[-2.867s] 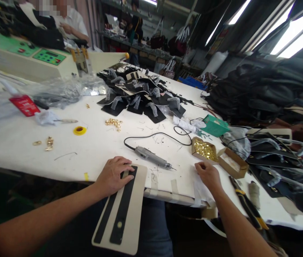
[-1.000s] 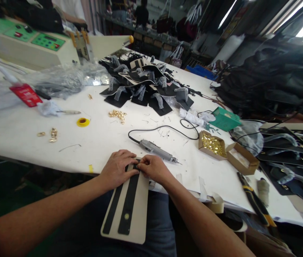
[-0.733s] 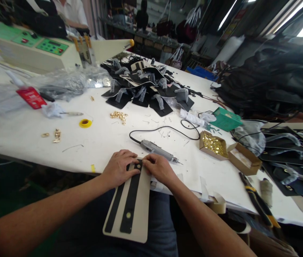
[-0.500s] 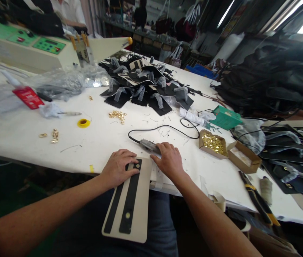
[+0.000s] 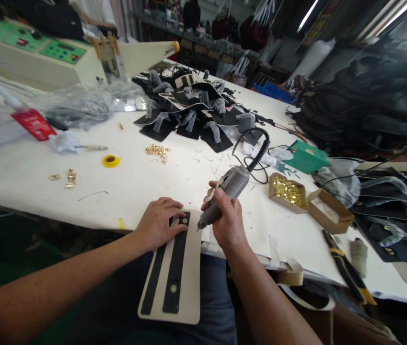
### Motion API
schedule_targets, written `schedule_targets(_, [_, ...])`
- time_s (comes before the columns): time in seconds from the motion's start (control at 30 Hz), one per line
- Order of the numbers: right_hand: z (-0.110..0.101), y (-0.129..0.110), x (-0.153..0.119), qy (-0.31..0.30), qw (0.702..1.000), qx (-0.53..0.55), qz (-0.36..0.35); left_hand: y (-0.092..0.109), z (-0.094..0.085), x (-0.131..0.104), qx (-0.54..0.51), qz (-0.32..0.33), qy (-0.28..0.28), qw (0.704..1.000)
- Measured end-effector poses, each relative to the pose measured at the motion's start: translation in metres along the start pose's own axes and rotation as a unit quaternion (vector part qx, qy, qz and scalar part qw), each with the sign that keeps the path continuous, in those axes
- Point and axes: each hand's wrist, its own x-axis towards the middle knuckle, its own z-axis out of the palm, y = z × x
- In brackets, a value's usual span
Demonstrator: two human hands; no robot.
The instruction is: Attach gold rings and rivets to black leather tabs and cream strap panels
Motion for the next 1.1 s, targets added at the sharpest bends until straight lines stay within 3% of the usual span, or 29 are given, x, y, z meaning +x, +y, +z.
schedule_targets(0.13, [0.025, 0.011, -0.008, 0.013, 0.997, -0.035, -0.062, 0.002, 0.0, 0.001, 0.002, -0.01, -0.001, 1.0])
schedule_targets(0.33, [0.027, 0.017, -0.009, 0.008, 0.984, -0.127, -0.124, 0.002, -0.001, 0.003, 0.002, -0.023, -0.007, 1.0])
schedule_targets(0.73, [0.032, 0.025, -0.01, 0.004, 0.99, -0.087, -0.113, 0.0, 0.0, 0.003, -0.001, -0.019, -0.006, 1.0])
schedule_targets(1.1, [0.036, 0.021, -0.005, -0.038, 0.978, -0.15, -0.137, -0.001, 0.002, 0.002, -0.009, -0.023, -0.005, 1.0])
